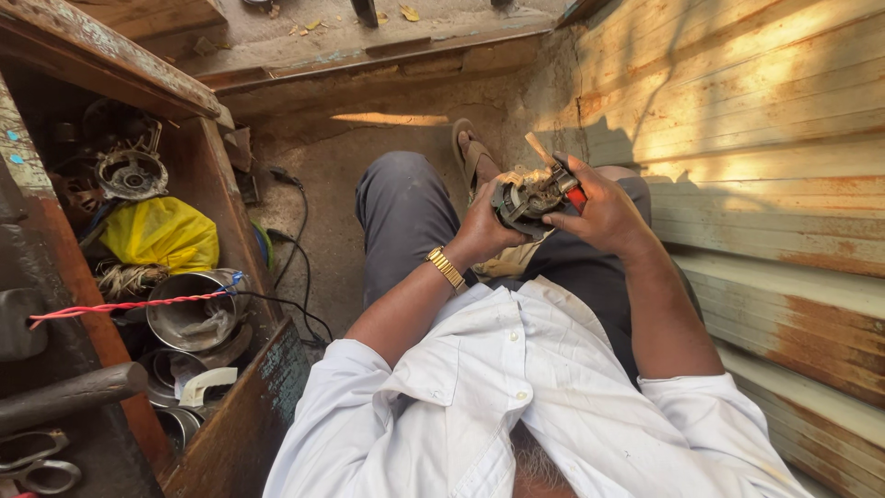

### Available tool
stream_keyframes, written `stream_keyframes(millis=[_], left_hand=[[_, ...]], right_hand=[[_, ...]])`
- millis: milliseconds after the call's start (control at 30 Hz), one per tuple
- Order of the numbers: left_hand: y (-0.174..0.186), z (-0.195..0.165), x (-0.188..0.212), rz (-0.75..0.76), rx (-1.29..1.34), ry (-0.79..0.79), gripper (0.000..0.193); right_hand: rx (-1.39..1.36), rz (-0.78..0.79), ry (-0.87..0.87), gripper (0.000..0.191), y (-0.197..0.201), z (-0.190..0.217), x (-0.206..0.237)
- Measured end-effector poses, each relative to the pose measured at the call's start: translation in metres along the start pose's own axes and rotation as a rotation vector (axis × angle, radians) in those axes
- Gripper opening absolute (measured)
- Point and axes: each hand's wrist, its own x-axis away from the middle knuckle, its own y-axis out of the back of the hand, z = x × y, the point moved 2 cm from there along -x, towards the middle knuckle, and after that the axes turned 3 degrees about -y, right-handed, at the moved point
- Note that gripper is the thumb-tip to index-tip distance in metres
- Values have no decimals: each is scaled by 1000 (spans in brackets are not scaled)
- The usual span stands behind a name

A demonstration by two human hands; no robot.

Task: The person repairs a small electrical motor by using a screwdriver to adjust internal components and pliers to manipulate wires. The person holds the motor in one hand while using tools with the other, occasionally repositioning the motor to access different parts.

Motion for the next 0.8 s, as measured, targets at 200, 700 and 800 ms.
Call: stream_keyframes(millis=[200,700,800], left_hand=[[-3,-1,-4,-11,33,-2,97],[-15,-7,-11,47,70,2,98],[-14,-9,-15,30,32,-18,100]], right_hand=[[39,-64,-70,93,-7,9,-3],[-54,12,-89,94,13,-11,5],[-31,-60,-70,95,11,-1,3]])
